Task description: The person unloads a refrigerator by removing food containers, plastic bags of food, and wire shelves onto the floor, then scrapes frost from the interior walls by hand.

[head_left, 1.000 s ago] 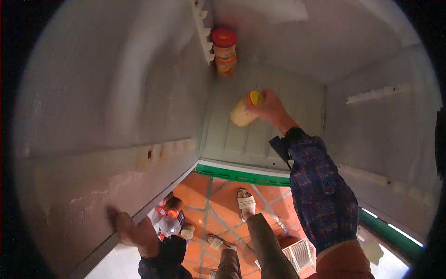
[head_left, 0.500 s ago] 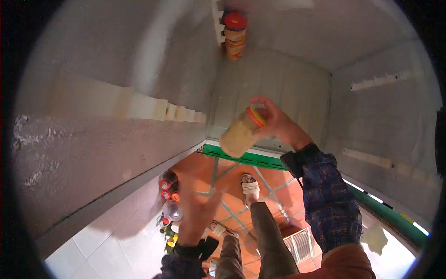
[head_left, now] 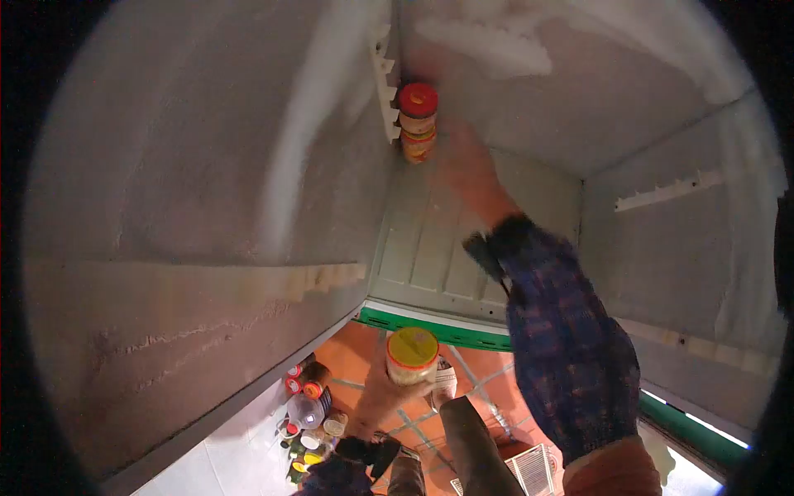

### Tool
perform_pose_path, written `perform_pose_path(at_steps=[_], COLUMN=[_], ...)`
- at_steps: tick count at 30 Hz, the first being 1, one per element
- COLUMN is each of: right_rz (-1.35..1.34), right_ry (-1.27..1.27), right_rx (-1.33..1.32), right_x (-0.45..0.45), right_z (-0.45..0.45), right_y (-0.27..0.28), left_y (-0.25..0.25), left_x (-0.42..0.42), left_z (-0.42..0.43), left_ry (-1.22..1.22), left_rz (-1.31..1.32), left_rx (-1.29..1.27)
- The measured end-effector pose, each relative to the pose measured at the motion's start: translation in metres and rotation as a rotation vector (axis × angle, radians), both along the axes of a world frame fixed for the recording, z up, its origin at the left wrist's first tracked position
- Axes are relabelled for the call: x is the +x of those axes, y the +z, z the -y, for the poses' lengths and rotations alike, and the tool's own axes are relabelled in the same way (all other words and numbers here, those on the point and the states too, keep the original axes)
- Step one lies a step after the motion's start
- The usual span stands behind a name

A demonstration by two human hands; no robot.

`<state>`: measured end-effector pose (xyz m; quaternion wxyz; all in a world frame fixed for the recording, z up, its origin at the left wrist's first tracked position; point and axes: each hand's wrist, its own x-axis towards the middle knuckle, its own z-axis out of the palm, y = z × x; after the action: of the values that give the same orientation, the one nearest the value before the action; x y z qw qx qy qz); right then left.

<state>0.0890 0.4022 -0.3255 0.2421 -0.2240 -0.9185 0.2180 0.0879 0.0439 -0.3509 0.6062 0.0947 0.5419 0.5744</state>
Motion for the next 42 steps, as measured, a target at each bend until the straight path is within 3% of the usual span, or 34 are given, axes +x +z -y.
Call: perform_pose_path(at_steps=[1,2,4,10,11,13,15,17,19,24,29,30,31,32,33,35,39,42], right_rz=[-0.250,-0.253,-0.171,-0.012,-0.009,-0.353,-0.250,-0.046,0.089,0.187,0.289,0.224,0.158,0.112,0.057,0.015,-0.015,0.096], right_ry=[-0.086,-0.082,-0.224,-0.371,-0.371,-0.310,-0.463,-0.413,-0.308,-0.213,-0.076,-0.081,-0.085,-0.098,-0.109,-0.321,-0.347,-0.400], right_rx=[-0.370,-0.373,-0.136,0.123,0.121,-0.255,-0.341,-0.317,-0.297,-0.205,-0.199,-0.173,-0.149,0.138,0.424,-0.113,0.002,0.042], right_x=[-0.023,-0.042,-0.075,-0.083,-0.076,-0.051,-0.018,0.016,0.047,0.077,0.064,0.044,0.025,0.008,-0.013,-0.061,-0.095,-0.090], right_z=[-0.004,-0.023,-0.056,-0.051,-0.050,-0.041,-0.021,-0.004,0.019,0.059,0.053,0.038,0.021,0.002,-0.015,-0.027,-0.049,-0.046], right_y=[0.031,0.017,-0.024,-0.019,-0.018,-0.015,-0.006,-0.022,-0.051,-0.120,-0.105,-0.098,-0.096,-0.099,-0.103,-0.073,-0.108,-0.095], left_y=[0.031,0.043,0.055,0.043,0.045,0.047,0.052,0.061,0.042,0.030,0.040,0.044,0.051,0.057,0.059,0.062,0.043,0.047], left_x=[0.006,0.013,0.029,0.050,0.050,0.048,0.042,0.028,0.028,0.038,0.047,0.047,0.046,0.045,0.044,0.046,0.057,0.061], left_z=[-0.004,-0.003,0.009,0.047,0.048,0.049,0.047,0.041,0.049,0.048,0.048,0.048,0.049,0.050,0.052,0.062,0.096,0.103], left_ry=[-0.113,-0.110,-0.122,-0.113,-0.074,-0.045,-0.014,-0.083,-0.091,-0.059,-0.071,-0.068,-0.035,-0.005,0.000,-0.093,-0.062,0.009], left_rz=[-0.259,-0.262,-0.416,-0.323,-0.268,-0.387,-0.505,-0.422,-0.476,-0.487,-0.633,-0.631,-0.471,-0.314,-0.322,-0.581,-0.472,-0.321], left_rx=[0.036,0.033,-0.066,-0.159,-0.161,-0.127,-0.088,-0.225,-0.205,-0.198,-0.185,-0.184,-0.204,-0.223,-0.225,-0.219,-0.266,-0.307])
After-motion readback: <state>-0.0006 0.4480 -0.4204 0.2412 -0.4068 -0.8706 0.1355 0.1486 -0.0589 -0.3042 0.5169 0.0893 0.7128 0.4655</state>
